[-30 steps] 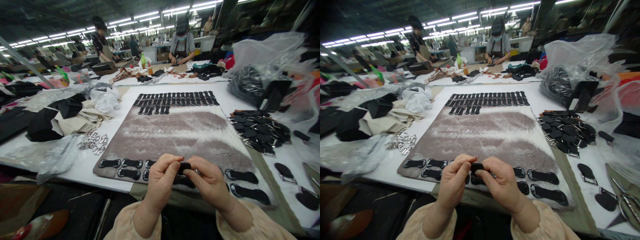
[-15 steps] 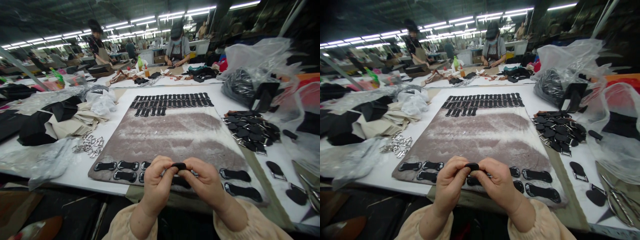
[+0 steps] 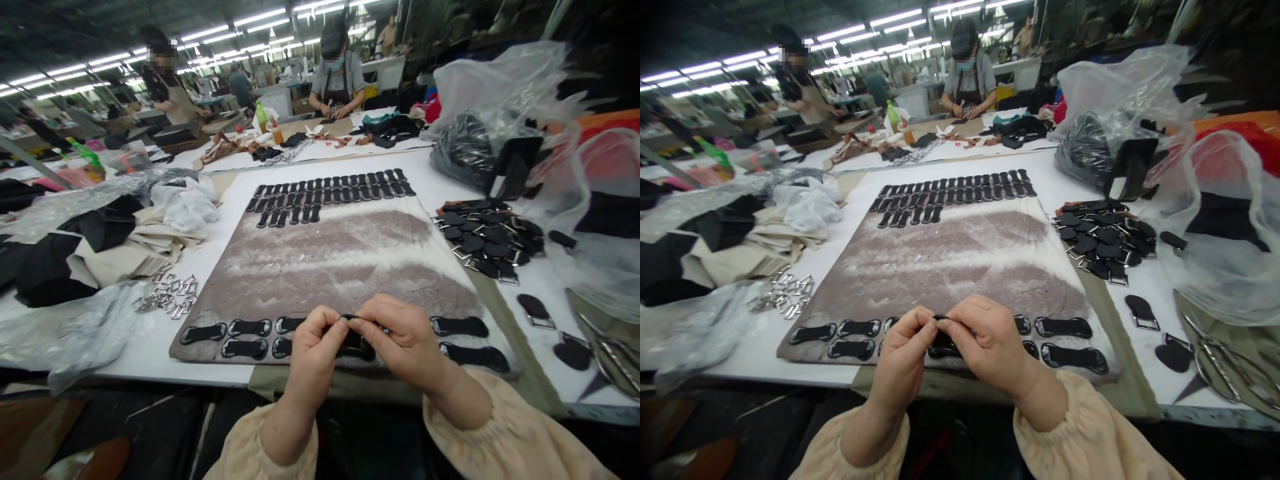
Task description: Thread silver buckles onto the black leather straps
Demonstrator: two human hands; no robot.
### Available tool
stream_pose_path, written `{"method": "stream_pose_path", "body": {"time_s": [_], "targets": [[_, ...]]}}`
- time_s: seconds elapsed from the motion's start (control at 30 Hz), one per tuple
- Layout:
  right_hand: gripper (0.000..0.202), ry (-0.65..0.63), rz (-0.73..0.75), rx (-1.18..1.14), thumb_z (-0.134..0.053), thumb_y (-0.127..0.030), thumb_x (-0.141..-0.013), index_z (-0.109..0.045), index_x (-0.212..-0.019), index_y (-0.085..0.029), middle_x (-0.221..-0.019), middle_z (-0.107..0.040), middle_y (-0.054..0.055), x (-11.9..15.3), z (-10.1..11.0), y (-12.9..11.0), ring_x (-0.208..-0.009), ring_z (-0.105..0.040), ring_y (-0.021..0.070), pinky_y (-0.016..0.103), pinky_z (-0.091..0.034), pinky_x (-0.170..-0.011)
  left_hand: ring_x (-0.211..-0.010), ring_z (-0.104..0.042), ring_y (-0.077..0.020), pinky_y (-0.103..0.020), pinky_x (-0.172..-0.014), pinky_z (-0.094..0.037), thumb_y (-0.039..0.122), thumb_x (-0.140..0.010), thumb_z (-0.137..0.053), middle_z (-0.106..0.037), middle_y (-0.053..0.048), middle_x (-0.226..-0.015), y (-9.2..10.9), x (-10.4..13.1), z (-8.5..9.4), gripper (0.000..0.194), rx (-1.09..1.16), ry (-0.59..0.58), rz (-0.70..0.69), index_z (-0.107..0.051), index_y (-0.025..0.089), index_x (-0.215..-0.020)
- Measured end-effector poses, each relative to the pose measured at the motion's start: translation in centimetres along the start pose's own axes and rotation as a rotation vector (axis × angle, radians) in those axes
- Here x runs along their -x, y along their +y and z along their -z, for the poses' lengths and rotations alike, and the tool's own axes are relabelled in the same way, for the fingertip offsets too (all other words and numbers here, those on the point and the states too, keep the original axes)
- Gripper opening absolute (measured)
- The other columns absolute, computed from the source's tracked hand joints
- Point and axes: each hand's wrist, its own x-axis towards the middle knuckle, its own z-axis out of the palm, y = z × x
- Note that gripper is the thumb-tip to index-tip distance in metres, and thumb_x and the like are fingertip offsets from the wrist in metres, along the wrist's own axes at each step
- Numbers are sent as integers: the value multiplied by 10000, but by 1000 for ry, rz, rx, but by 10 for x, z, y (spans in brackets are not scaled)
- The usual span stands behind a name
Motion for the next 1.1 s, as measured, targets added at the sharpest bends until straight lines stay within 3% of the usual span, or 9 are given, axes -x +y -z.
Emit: {"method": "stream_pose_path", "body": {"time_s": [0.1, 0.23, 0.37, 0.57, 0.77, 0.87, 0.97, 1.1], "targets": [[212, 65, -161, -74, -583, -208, -897, -621, -693, -162, -641, -555, -10, 2, -3, 6, -620, -514, 134, 254, -374, -594, -653, -387, -95, -218, -613, -342, 362, -899, -534, -422, 36, -668, -1, -1, -4, 268, 68, -10, 106, -507, 169, -716], [238, 122, -311, -165, -590, -278, -890, -629, -682, -168, -607, -537, -22, 1, -3, 13, -586, -485, 134, 248, -359, -554, -743, -522, -136, -245, -671, -416, 418, -889, -527, -549, -8, -754, 4, -2, -6, 278, 59, -114, 151, -597, 152, -850], [243, 116, -324, -174, -595, -285, -881, -625, -670, -169, -606, -532, -24, 1, -2, 12, -588, -481, 133, 246, -355, -554, -705, -556, -147, -259, -668, -439, 355, -808, -645, -600, -28, -712, 8, -2, -7, 238, 9, -123, 200, -632, 117, -800], [254, 80, -305, -143, -582, -281, -894, -613, -666, -173, -622, -544, -23, 4, -4, 10, -608, -503, 134, 247, -365, -585, -586, -493, -109, -231, -558, -428, 326, -809, -622, -538, 1, -625, 6, -1, -11, 235, 31, -74, 209, -594, 122, -696], [263, -4, -265, -72, -537, -286, -934, -619, -708, -179, -654, -566, -16, 6, -2, 13, -638, -534, 139, 251, -380, -608, -594, -447, -107, -238, -564, -372, 327, -856, -570, -472, 20, -611, 1, 3, -7, 241, -131, -13, 104, -574, 150, -692], [189, -74, -205, -46, -518, -305, -947, -665, -939, -187, -798, -618, 11, 6, 6, 17, -752, -577, 164, 267, -418, -689, -596, -434, -106, -250, -582, -339, 286, -870, -553, -453, 22, -609, 5, 4, -4, 245, -324, -4, -42, -560, 156, -662], [296, -104, -161, -90, -575, -332, -927, -595, -1194, -205, -943, -624, 32, 5, 14, 20, -827, -592, 176, 281, -456, -748, -598, -440, -111, -263, -586, -315, 220, -866, -543, -451, 17, -603, 11, 5, -2, 241, -513, -9, -216, -530, 158, -634], [313, -136, -16, -44, -674, -279, -874, -611, -1174, -218, -1010, -630, 43, 5, 16, 18, -914, -587, 191, 291, -467, -809, -635, -484, -132, -273, -602, -323, 149, -853, -512, -496, -7, -642, 14, 6, -1, 198, -626, -64, -352, -513, 165, -656]]}}
